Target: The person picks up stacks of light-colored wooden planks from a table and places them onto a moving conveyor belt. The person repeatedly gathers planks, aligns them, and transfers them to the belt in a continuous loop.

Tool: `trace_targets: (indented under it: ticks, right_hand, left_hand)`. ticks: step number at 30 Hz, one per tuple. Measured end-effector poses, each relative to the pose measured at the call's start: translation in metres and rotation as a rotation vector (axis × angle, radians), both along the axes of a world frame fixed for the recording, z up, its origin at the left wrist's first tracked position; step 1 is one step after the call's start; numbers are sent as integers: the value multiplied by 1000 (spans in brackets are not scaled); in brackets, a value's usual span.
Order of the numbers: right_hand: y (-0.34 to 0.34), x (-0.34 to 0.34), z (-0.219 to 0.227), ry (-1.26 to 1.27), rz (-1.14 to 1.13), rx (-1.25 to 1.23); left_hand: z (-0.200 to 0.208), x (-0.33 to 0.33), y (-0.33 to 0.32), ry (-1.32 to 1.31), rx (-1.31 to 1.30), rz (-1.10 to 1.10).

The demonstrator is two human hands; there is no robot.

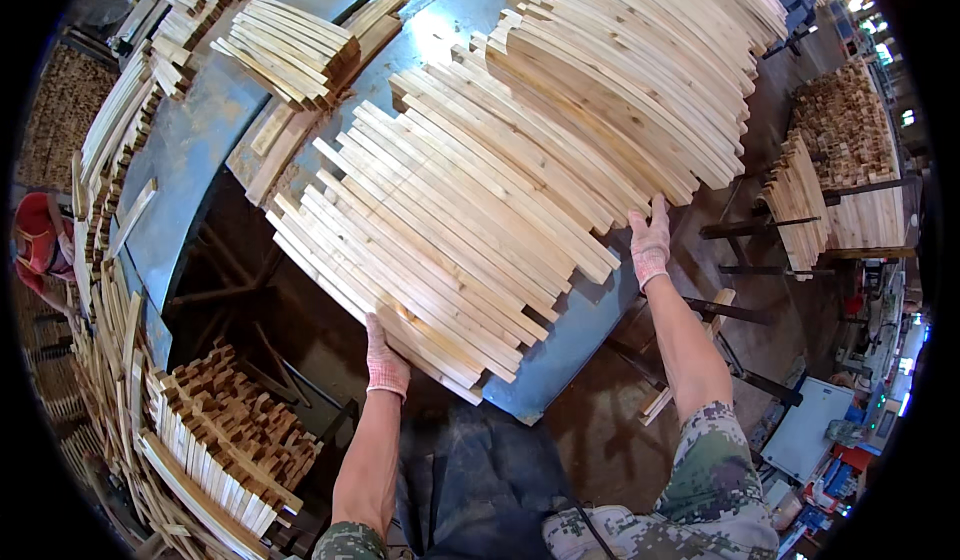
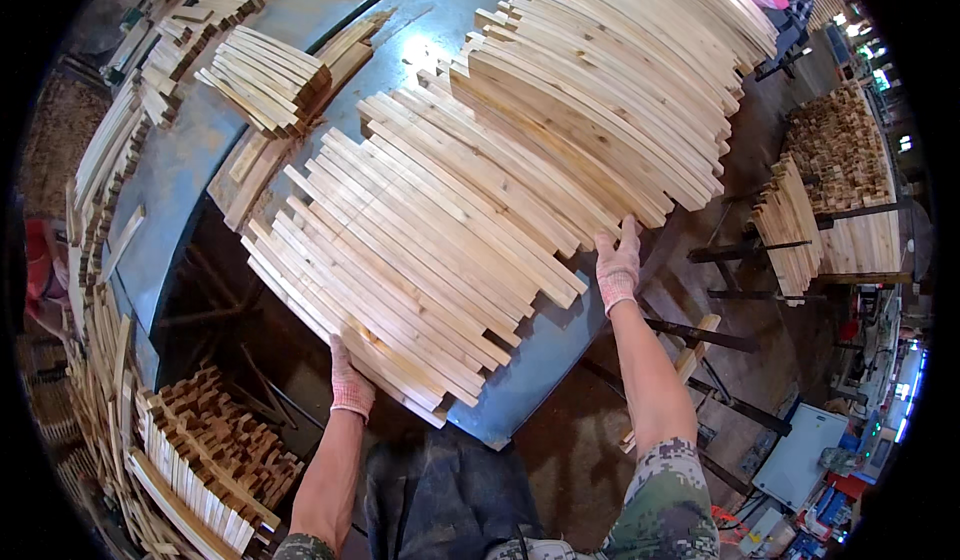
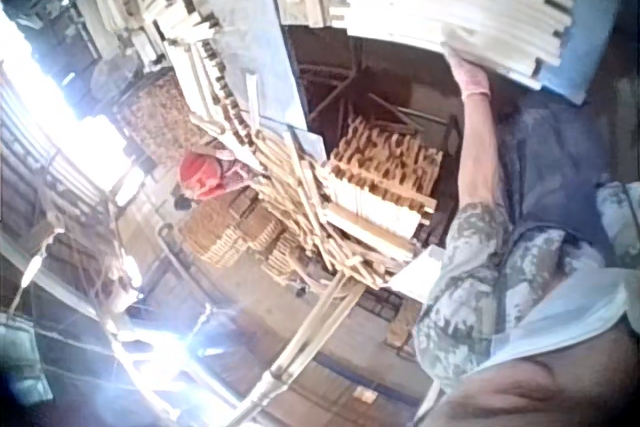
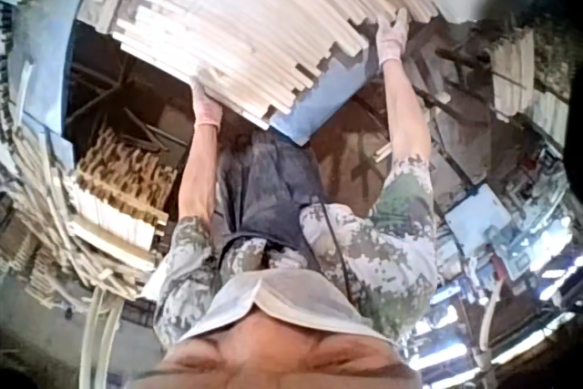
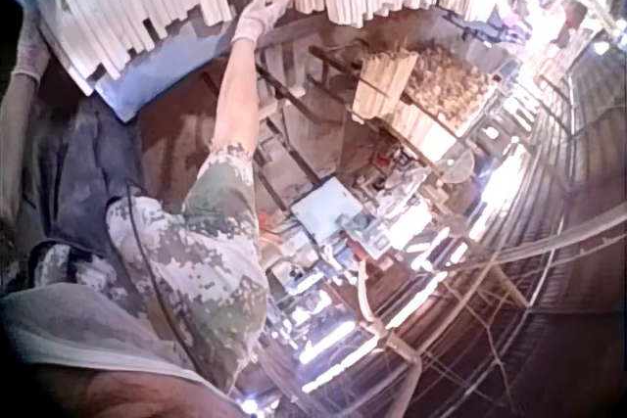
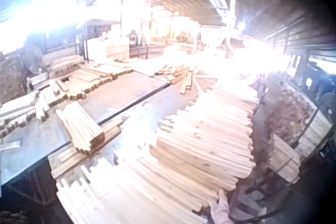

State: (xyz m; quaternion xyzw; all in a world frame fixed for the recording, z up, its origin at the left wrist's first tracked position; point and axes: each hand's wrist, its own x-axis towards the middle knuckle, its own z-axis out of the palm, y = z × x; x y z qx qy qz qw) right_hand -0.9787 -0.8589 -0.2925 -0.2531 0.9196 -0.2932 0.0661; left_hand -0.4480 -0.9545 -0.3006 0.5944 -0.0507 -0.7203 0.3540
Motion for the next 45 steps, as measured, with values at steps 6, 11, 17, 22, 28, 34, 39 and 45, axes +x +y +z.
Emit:
trace_targets:
  ticks: [6,11,17,22,28,34,39,45]
  right_hand:
    - [5,19,16,-276,-38,-216]
    - [74,57,44,-536,194,84]
    - [-43,28,60,-176,672,122]
    - [-124,53,20,-230,614,-56]
    - [-122,55,29,-1063,446,-135]
    - [-88,80,47,-1413,360,-23]
    - [-57,108,78,-1420,343,-35]
    - [-31,132,104,-1426,358,-10]
  left_hand:
    - [-6,11,-15,46,-146,58]
    - [18,63,-47,109,16,-30]
    - [17,83,-50,52,61,-23]
    - [16,93,-52,109,7,-185]
    - [16,90,-49,32,-23,-149]
    - [35,100,-30,51,-42,-158]
    - [51,120,15,100,-34,-133]
    - [114,138,66,41,-11,-50]
